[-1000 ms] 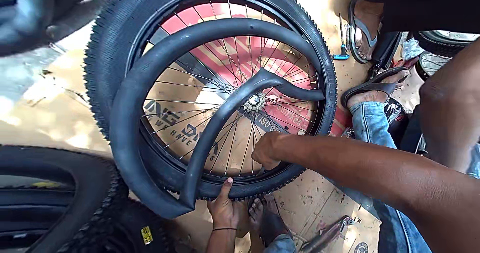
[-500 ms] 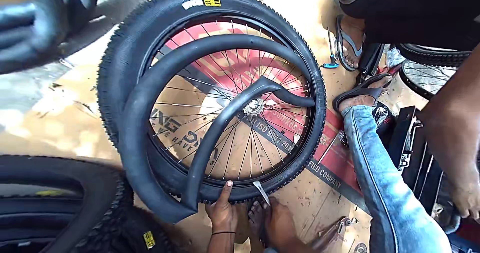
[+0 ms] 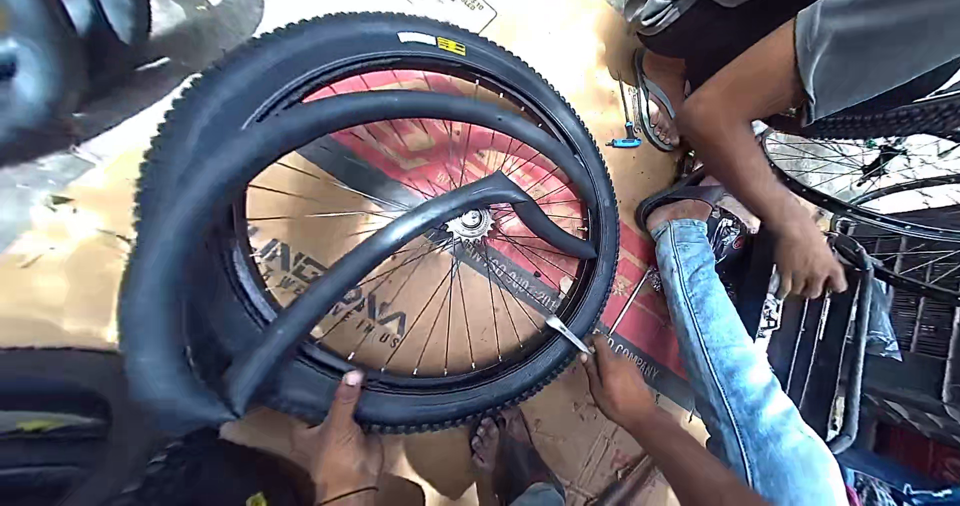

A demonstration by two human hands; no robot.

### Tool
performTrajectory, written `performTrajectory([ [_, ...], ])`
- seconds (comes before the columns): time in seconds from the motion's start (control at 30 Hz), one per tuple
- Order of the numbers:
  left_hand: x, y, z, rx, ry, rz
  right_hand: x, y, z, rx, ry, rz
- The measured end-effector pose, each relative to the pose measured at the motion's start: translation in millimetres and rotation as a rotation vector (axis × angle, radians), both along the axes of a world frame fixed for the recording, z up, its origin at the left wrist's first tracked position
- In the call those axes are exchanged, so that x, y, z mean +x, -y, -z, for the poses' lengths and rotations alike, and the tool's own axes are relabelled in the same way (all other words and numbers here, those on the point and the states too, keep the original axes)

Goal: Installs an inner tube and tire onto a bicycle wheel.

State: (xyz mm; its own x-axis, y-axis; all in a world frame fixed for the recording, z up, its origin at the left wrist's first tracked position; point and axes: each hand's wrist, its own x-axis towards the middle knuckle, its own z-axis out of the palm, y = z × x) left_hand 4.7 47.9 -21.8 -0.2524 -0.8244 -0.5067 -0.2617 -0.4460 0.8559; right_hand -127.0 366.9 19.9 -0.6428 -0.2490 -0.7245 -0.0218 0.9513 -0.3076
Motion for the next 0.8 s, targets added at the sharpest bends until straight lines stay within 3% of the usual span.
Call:
performTrajectory([
  [0.13, -11, -31, -3, 0.161, 0.025, -0.135, -62, 14, -23, 0.075, 0.024, -0.409],
  [0.33, -9, -63, 26, 0.293, 0.146, -0.221, -105, 68, -29, 0.105, 0.038, -0.908],
  [0.5, 8, -54, 56, 0.273, 0.090, -0.152, -118, 109, -3, 0.114, 0.067, -1.133],
  [0.8, 15, -51, 64, 0.328, -0.003, -0.156, -129, 162, 20, 0.127, 0.183, -1.297],
])
